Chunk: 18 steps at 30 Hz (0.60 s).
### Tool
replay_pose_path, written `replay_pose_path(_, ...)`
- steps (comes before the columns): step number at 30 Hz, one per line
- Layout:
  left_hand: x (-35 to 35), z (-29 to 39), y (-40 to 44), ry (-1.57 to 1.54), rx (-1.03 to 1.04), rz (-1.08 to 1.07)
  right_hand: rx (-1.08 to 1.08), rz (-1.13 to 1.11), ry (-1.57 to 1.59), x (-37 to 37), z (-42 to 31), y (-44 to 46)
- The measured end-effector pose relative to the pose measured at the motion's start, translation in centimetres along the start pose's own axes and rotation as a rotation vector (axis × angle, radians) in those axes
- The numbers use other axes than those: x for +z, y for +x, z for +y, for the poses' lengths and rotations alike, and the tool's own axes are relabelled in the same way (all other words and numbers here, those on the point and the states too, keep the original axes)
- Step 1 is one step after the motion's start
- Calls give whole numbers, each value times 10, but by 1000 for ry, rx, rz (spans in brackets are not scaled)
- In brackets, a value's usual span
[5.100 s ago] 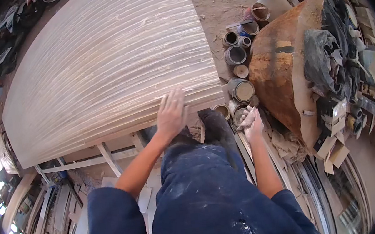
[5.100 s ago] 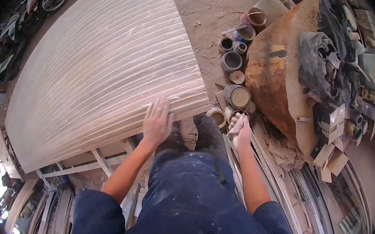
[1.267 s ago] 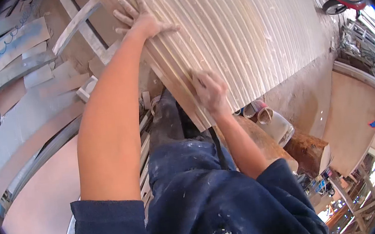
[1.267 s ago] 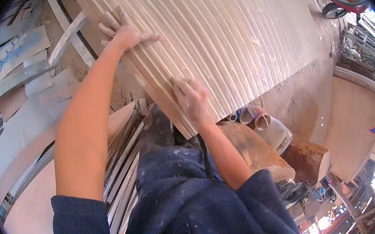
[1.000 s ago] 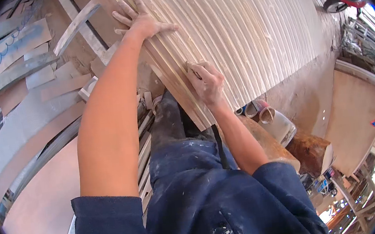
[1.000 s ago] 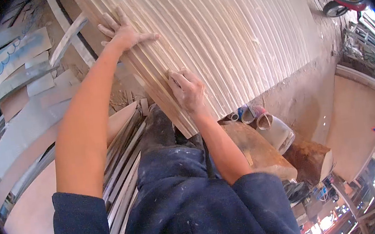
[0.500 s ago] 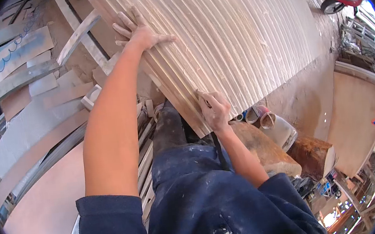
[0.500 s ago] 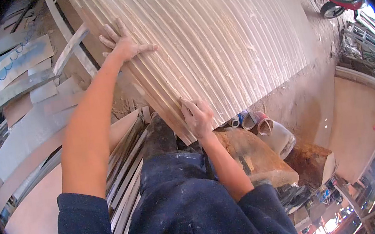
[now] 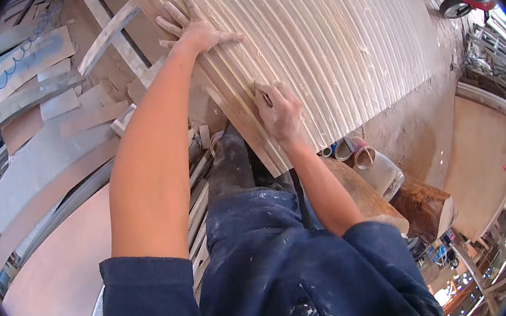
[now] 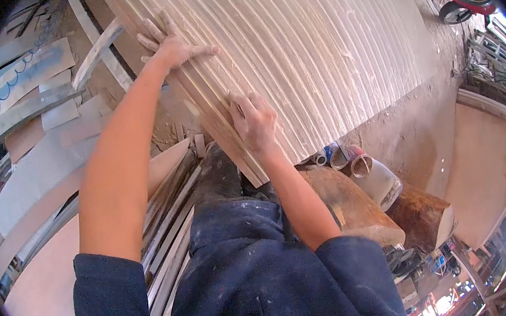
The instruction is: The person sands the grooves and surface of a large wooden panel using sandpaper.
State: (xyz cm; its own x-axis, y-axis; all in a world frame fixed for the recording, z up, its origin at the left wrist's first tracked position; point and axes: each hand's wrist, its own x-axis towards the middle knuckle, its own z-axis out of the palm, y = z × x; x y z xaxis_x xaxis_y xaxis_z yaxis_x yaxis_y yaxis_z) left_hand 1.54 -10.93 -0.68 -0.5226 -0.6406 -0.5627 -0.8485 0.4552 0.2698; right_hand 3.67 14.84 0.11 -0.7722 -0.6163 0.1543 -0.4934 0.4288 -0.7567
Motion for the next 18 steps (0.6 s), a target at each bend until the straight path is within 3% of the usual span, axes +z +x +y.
replay_pose_path(5, -3, 2, 0, 13, 7, 0, 33, 27, -28, -27, 7, -52)
replay_pose_path(12, 6, 1, 7, 75, -8, 0, -48, -2, -76, -5, 2, -12)
replay_pose_path(18, 6, -6, 3, 44, 33, 11, 93, 13, -26, -18, 2, -34)
